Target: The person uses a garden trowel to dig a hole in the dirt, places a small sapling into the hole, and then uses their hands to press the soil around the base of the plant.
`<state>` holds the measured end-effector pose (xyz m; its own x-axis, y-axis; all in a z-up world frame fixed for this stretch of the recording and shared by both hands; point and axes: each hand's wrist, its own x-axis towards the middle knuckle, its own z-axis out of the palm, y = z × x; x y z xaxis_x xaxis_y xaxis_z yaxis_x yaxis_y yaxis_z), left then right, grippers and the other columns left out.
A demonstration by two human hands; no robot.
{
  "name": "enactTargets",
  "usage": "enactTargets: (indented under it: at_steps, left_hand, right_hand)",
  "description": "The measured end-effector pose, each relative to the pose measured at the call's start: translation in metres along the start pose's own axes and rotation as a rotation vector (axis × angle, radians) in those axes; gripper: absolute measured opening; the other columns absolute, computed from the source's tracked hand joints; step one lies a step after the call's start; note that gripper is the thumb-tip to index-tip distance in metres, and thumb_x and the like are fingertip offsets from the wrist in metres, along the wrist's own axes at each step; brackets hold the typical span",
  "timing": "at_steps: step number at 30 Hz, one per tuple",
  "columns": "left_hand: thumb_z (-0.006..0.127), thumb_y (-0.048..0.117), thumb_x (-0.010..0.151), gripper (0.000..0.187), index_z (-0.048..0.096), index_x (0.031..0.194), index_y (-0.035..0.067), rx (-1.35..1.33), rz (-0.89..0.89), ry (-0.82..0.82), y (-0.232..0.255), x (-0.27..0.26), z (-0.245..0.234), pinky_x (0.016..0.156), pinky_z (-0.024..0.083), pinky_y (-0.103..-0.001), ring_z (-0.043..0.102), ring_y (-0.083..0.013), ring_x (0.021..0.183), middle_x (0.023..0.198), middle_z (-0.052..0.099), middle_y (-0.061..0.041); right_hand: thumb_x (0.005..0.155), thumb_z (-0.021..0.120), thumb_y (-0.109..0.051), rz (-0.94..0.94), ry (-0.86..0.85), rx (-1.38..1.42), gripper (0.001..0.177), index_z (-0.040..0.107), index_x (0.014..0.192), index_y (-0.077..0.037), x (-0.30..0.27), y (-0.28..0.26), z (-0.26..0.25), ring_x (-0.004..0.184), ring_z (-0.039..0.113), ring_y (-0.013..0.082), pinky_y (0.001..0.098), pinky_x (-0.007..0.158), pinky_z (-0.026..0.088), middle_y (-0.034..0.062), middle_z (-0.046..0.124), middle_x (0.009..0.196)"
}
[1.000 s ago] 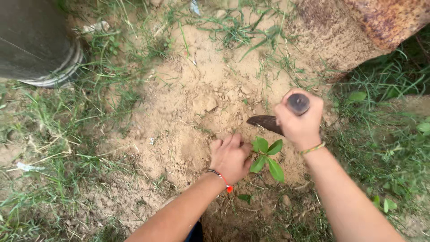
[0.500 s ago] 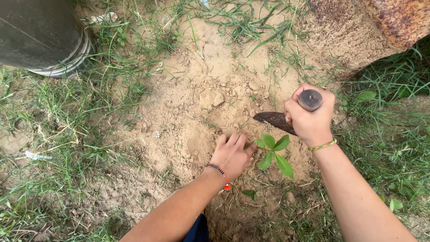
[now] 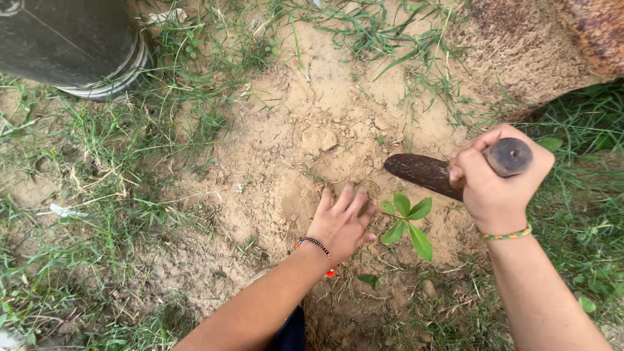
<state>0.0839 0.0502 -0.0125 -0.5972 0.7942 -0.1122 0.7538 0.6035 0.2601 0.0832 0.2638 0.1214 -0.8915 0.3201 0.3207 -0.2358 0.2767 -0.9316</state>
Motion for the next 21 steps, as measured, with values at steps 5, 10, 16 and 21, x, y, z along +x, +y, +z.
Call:
enactTargets:
  at_steps: [5,10,16,21]
  left_hand:
    - [0.043,0.056,0.099,0.062,0.045,0.150,0.020,-0.010,-0.026,-0.098,-0.004,0.005,-0.001,0.116,0.015,-0.069,0.015,-0.0371,0.151,0.159,0.030,-0.014]
    - [0.043,0.057,0.097,0.068,0.043,0.152,0.017,0.022,-0.013,-0.058,-0.003,0.000,-0.003,0.116,0.014,-0.068,0.015,-0.0369,0.151,0.158,0.031,-0.015]
    - [0.044,0.054,0.097,0.066,0.042,0.152,0.019,0.070,0.066,0.114,-0.028,-0.004,-0.006,0.122,0.011,-0.062,0.019,-0.0298,0.153,0.161,0.032,-0.010]
    - [0.047,0.057,0.091,0.074,0.039,0.151,0.015,0.084,0.011,0.134,-0.045,0.012,-0.002,0.119,0.011,-0.062,0.022,-0.0305,0.150,0.158,0.032,-0.008]
  right_hand:
    - [0.096,0.058,0.010,0.043,0.041,0.064,0.015,0.053,0.084,0.004,-0.008,0.006,0.005,0.058,0.062,0.0137,0.0287,0.054,0.053,0.0103,0.060,0.071]
    - [0.097,0.057,0.011,0.024,0.061,0.105,0.018,0.052,0.081,0.005,-0.006,0.011,0.004,0.058,0.062,0.0151,0.0305,0.055,0.053,0.0122,0.060,0.070]
    - [0.094,0.057,0.009,-0.075,-0.105,0.092,0.010,0.055,0.086,0.004,0.029,0.016,0.020,0.057,0.062,0.0138,0.0305,0.052,0.052,0.0114,0.064,0.072]
    - [0.085,0.065,0.010,-0.146,-0.356,-0.170,0.011,0.059,0.078,0.004,0.035,0.029,0.042,0.061,0.061,0.0144,0.0280,0.057,0.049,0.0118,0.064,0.072]
